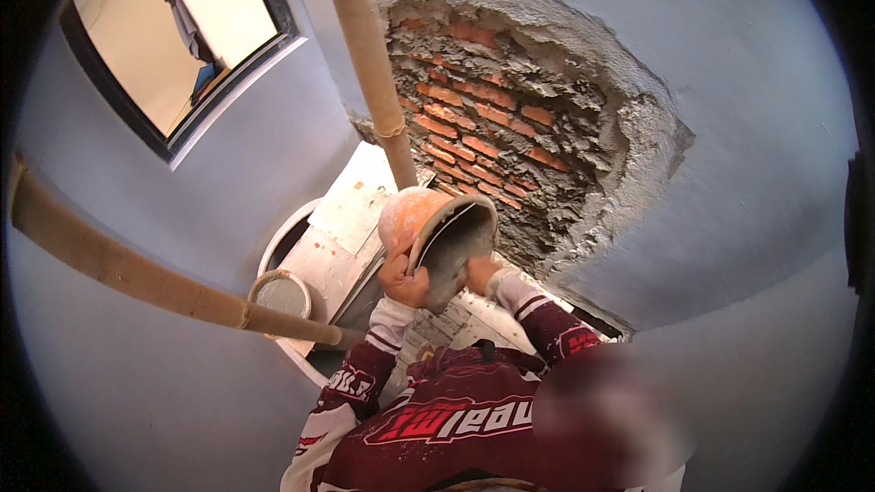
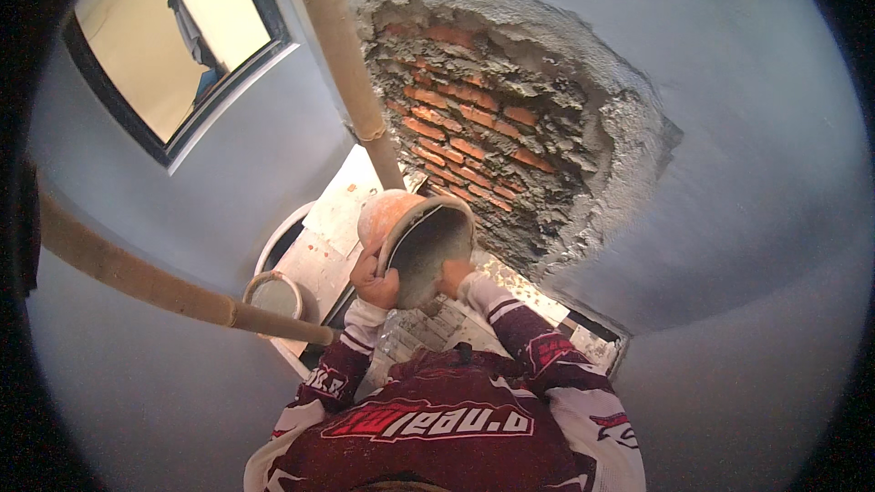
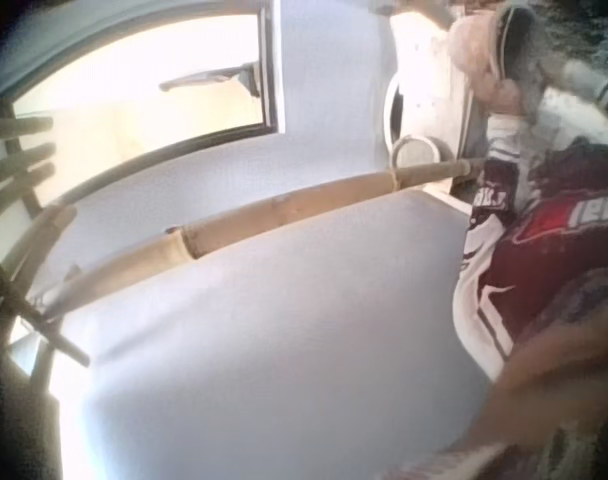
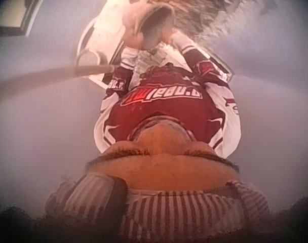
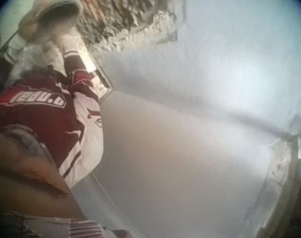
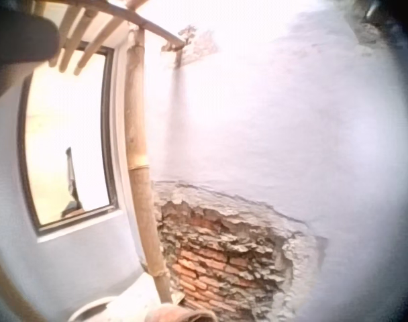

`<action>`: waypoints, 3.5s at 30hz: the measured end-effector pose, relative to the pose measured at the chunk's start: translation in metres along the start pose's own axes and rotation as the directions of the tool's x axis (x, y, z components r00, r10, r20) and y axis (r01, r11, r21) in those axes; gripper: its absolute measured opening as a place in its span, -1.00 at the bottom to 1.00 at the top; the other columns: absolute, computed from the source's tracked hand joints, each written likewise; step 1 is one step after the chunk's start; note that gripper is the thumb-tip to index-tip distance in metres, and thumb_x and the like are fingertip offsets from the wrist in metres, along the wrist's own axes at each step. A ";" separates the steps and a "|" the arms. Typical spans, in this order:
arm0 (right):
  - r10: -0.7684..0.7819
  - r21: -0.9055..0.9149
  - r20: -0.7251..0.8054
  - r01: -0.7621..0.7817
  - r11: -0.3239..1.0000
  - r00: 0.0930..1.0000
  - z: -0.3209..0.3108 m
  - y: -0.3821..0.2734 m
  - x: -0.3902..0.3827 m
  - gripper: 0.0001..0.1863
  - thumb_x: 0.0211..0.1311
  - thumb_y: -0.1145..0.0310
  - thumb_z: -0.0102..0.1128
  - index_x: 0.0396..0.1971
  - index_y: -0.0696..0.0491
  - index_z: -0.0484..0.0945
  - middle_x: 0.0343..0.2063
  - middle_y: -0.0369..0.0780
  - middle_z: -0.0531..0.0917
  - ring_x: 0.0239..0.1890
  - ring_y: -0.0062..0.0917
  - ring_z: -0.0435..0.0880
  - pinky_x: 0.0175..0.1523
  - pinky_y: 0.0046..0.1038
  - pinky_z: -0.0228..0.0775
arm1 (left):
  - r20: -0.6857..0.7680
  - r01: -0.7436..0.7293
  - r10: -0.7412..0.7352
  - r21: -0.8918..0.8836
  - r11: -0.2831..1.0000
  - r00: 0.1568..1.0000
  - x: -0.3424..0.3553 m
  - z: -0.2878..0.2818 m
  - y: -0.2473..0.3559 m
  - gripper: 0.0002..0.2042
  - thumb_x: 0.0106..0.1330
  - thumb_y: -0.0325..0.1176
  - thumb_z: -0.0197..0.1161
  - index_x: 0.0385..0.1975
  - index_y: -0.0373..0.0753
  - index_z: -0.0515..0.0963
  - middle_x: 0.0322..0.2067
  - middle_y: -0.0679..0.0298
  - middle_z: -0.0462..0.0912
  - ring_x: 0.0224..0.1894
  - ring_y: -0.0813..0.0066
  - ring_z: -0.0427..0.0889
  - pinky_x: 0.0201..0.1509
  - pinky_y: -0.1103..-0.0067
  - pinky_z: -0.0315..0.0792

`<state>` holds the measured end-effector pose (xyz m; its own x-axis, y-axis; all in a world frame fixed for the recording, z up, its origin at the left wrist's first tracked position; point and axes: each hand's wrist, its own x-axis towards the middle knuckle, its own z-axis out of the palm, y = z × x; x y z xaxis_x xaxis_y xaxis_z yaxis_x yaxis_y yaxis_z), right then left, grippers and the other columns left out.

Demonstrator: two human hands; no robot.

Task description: The person scoops cement from a bucket with a trowel and applies it to a partially exposed brick wall. The person repeatedly smooths the cement over the bricks and gaps, working in a confined space with a window and a vertical pipe nearby.

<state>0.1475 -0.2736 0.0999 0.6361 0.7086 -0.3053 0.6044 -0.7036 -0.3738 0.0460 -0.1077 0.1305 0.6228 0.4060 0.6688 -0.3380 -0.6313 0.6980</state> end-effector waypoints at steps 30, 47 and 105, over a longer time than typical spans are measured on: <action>0.154 0.250 0.048 -0.161 0.955 0.987 0.043 0.050 -0.045 -0.45 0.23 -0.15 0.02 -0.13 0.06 0.56 -0.40 0.05 0.66 -0.26 -0.01 0.64 -0.13 -0.11 0.42 | -0.021 0.534 -0.554 -0.236 0.812 0.832 -0.052 0.031 -0.055 -0.52 -0.06 -0.61 0.09 -0.02 -0.45 0.52 -0.21 0.19 0.65 -0.19 0.49 0.61 -0.04 0.57 0.44; 0.118 0.666 0.228 -0.243 0.706 0.966 -0.119 0.195 -0.027 -0.80 0.10 0.35 0.31 -0.30 0.13 0.68 -0.50 -0.24 0.70 -0.64 -0.62 0.58 -0.49 -0.50 0.47 | -0.327 0.884 -0.923 -0.344 0.316 0.202 -0.195 0.036 -0.078 -0.73 -0.06 -0.63 0.09 -0.31 -0.39 0.57 -0.48 0.34 0.57 -0.54 0.52 0.48 -0.46 0.57 0.38; 0.096 0.737 0.055 -0.105 0.668 0.994 -0.150 0.246 -0.139 -0.77 0.10 0.29 0.33 -0.32 0.14 0.64 -0.57 -0.31 0.63 -0.58 -0.67 0.55 -0.47 -0.55 0.34 | -0.496 0.926 -0.825 -0.098 0.364 0.272 -0.206 -0.003 -0.052 -0.83 -0.12 -0.60 0.15 -0.45 -0.34 0.51 -0.57 0.32 0.54 -0.59 0.52 0.46 -0.51 0.52 0.34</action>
<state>0.2802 -0.5532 0.1819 0.6640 0.6394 -0.3876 -0.0172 -0.5051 -0.8629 -0.0671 -0.1569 -0.0430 0.0977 0.9587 -0.2670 0.3848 0.2110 0.8985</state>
